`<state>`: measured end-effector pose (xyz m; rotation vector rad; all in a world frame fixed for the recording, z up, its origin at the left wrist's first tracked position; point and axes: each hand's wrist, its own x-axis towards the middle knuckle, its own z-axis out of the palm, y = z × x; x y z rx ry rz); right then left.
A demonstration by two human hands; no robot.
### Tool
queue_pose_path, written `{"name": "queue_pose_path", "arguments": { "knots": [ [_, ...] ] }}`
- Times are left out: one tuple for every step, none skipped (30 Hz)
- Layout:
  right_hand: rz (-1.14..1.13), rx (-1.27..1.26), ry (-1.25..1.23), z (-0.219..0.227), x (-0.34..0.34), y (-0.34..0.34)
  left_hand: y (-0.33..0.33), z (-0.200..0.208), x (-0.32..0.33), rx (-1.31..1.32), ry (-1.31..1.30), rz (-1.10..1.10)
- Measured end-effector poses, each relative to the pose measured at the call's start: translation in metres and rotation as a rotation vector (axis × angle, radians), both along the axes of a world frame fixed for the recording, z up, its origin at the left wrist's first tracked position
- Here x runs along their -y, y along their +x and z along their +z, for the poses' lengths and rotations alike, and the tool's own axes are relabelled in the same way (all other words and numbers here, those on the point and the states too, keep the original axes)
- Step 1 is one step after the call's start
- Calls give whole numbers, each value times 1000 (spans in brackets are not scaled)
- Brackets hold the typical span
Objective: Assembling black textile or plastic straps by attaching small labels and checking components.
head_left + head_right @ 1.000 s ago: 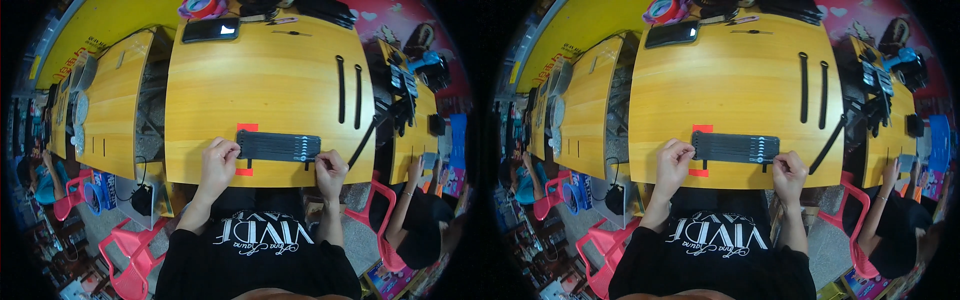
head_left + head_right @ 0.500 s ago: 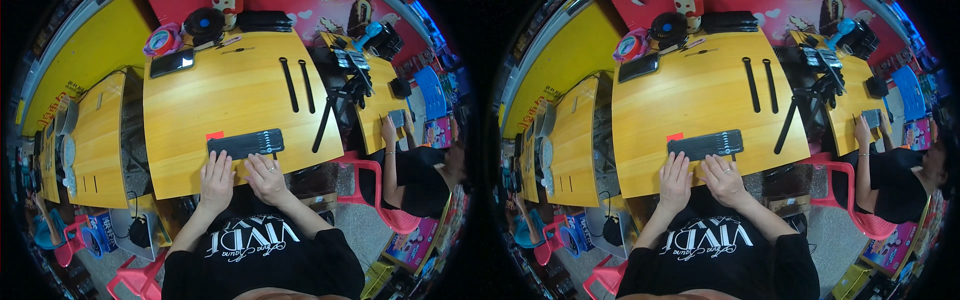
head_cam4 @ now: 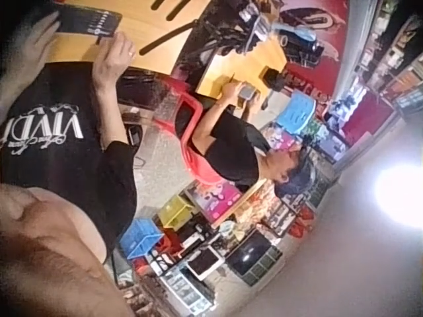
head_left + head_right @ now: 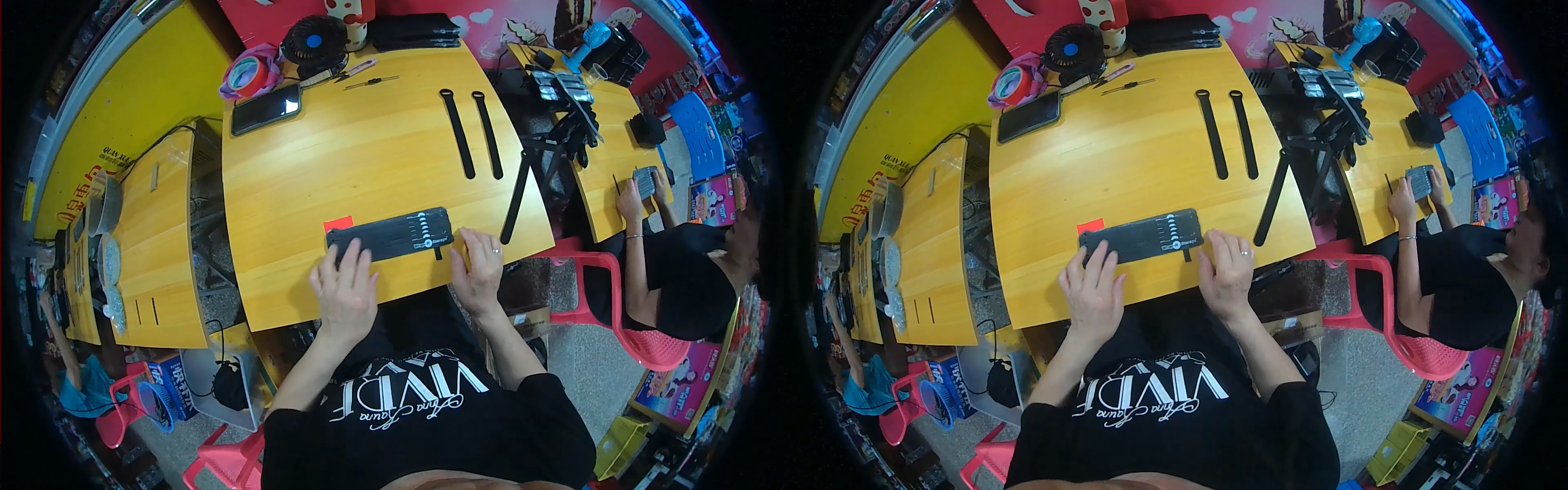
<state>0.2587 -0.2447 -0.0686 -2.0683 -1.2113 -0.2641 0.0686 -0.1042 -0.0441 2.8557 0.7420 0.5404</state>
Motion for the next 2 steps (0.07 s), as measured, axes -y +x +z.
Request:
{"name": "queue_pose_path", "arguments": {
  "knots": [
    [-16,-17,-19,-1,-2,3,15,6,-5,60,36,-51],
    [-32,-33,-38,-4,-3,6,16,6,-6,60,40,-57]
  ]
}}
